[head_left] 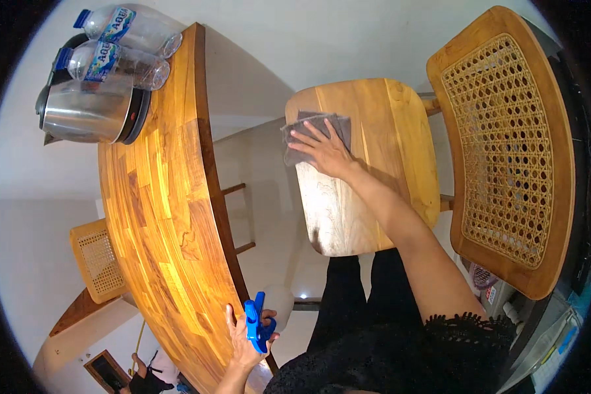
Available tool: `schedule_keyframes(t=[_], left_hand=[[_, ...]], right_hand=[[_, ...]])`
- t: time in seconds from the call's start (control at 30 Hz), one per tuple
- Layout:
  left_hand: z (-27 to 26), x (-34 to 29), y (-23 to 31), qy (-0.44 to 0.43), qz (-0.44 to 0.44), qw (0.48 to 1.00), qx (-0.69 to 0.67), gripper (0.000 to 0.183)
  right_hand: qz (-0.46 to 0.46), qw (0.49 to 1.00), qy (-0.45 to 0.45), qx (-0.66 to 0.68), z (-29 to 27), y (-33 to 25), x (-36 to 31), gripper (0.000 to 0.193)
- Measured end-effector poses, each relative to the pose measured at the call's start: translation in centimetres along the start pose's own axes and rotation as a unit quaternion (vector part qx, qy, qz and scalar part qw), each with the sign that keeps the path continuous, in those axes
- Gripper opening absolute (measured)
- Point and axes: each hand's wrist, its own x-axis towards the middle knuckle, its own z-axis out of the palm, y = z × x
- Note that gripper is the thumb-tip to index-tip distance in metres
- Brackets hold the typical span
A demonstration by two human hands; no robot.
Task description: The person cleans a wooden dining table and a matching wooden chair using a spray bottle and a cloth. They spray the surfaces and wipe them down, moving between the table and the chair throughout the process.
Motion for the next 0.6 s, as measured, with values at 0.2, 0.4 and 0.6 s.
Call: schedule_keyframes(t=[0.2,0.4,0.6], left_hand=[[0.9,-1.3,-2.2,-0.008,-0.026,0.994,-0.109,0.093],[0.2,0.0,0.3,0.044,-0.037,0.99,-0.129,0.042],[0.8,-0.5,-2.2,0.015,0.03,0.997,-0.063,0.083]], right_hand=[[0.013,0.976,-0.165,0.141,-2.9,-4.3,-4.6,0.054],[0.226,0.949,0.14,0.168,-3.5,-0.2,-2.4,0.054],[0.255,0.806,0.061,0.531,-2.3,0.5,-2.6,0.047]])
